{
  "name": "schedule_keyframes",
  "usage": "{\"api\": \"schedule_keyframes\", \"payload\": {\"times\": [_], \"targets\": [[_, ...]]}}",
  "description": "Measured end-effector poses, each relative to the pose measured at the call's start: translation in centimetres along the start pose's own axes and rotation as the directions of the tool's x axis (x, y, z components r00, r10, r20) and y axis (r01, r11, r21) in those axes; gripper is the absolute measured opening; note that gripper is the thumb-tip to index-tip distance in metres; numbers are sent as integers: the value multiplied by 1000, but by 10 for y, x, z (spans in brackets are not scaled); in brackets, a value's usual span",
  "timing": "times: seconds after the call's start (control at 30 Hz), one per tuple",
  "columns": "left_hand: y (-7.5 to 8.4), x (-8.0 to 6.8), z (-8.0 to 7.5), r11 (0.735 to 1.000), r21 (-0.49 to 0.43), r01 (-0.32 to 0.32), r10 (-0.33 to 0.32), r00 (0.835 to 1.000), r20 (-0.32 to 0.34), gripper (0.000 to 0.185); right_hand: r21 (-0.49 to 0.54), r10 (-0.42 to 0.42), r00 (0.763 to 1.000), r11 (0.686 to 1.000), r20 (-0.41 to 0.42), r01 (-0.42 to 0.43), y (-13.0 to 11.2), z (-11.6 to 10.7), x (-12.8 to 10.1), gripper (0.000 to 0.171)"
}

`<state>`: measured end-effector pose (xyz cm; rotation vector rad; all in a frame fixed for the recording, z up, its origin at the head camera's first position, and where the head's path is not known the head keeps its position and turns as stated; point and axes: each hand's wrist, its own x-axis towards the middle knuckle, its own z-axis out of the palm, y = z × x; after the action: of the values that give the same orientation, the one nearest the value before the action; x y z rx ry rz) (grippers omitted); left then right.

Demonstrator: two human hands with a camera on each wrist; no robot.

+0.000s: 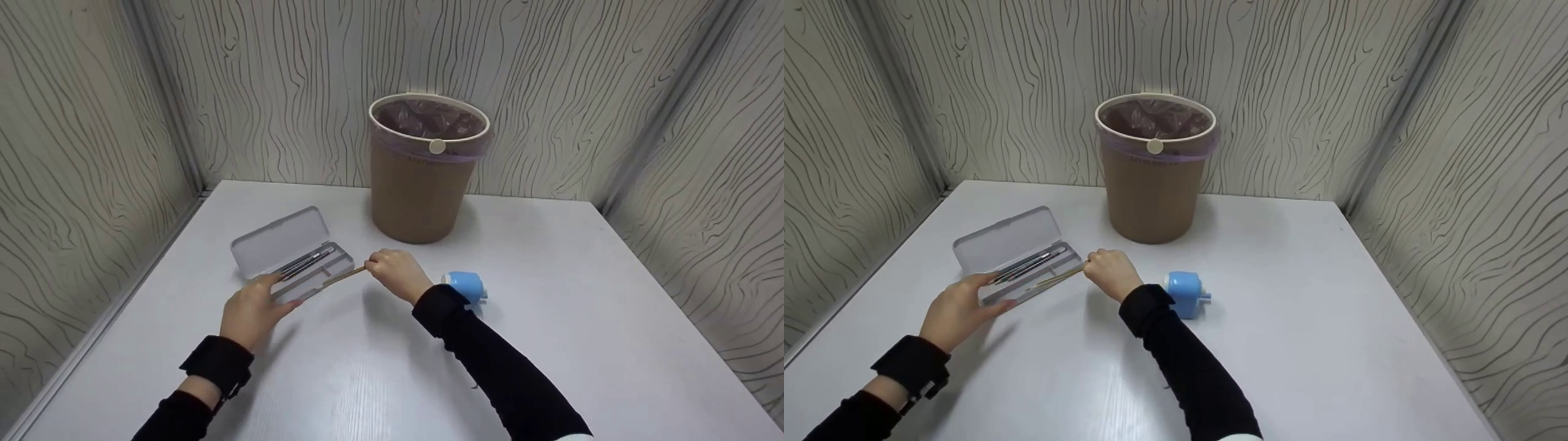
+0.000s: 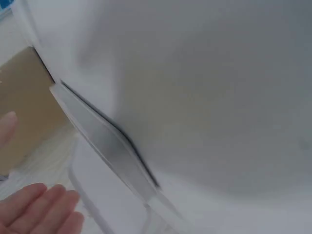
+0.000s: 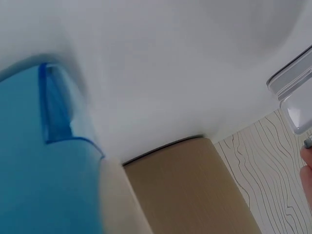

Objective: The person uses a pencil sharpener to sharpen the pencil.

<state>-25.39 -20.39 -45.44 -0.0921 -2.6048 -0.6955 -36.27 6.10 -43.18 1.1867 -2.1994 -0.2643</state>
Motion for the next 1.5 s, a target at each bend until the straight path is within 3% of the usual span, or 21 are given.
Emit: {"api": "schedule_keyframes", "payload": {"times": [0.23,0.43,0.6,0.87,1.17,1.5], "targets": [[-24,-4,-3,997,36,65,-67,997,34,77,3,15,998,1000,63,-15,-8,16,25,12],[-33,2,-1,995,47,82,-86,992,90,78,-44,9,995,999,100,-5,-10,24,44,9],[-33,9,2,995,62,81,-88,988,126,72,-85,12,992,996,124,-1,-13,29,58,12],[-29,16,1,993,49,109,-115,981,157,58,-70,37,986,997,160,-26,-22,45,76,16],[-24,20,-3,990,58,129,-137,973,185,59,-37,11,980,999,197,-4,-30,64,88,21],[-25,22,-8,987,103,126,-143,974,174,55,-43,-54,937,996,346,74,-31,62,112,20]]}}
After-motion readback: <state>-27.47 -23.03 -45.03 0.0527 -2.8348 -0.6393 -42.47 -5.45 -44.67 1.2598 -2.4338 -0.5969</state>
